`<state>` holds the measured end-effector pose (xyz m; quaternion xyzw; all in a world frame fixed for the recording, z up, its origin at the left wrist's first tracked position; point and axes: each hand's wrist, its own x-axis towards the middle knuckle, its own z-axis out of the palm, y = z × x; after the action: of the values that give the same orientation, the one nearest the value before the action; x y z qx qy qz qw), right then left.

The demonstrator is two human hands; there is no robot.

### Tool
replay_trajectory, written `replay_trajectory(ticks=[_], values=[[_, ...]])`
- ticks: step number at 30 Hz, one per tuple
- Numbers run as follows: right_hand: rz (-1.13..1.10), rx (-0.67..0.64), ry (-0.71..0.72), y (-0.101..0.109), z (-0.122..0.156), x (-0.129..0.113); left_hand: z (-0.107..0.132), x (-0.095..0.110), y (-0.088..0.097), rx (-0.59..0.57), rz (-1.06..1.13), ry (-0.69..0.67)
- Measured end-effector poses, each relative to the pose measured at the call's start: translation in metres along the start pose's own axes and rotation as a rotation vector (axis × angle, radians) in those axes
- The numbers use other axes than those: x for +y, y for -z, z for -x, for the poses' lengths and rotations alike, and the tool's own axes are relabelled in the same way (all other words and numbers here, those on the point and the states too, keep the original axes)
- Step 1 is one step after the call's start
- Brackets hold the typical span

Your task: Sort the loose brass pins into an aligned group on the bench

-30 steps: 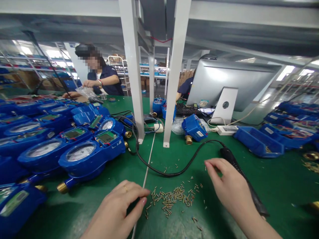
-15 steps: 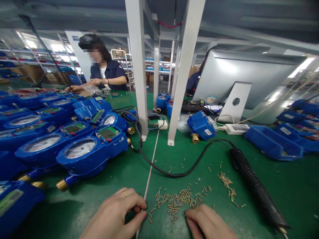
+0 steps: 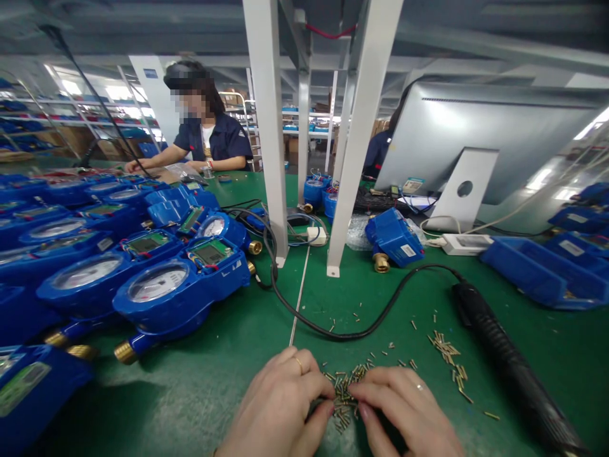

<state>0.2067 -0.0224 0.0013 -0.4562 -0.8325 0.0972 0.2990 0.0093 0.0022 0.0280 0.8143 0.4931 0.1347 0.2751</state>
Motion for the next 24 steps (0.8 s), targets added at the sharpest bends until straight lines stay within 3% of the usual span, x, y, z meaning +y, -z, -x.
replay_trajectory(ticks=[6, 12, 15, 20, 24], values=[[-0.053, -0.14, -0.056, -0.002, -0.014, -0.007, -0.004, 0.005, -0.004, 0.004, 0.006, 0.035], [-0.068, -0.164, -0.107, -0.004, -0.017, -0.007, 0.0, 0.003, -0.006, 0.059, 0.17, 0.036], [-0.074, -0.172, -0.124, -0.006, -0.016, -0.005, 0.002, 0.001, -0.002, 0.101, 0.434, 0.163], [-0.109, -0.164, -0.113, -0.006, -0.015, -0.002, 0.003, -0.002, 0.0, 0.071, 1.072, 0.462], [-0.14, -0.098, -0.082, -0.001, -0.018, -0.01, 0.004, 0.0, 0.0, 0.032, 1.424, 0.555]])
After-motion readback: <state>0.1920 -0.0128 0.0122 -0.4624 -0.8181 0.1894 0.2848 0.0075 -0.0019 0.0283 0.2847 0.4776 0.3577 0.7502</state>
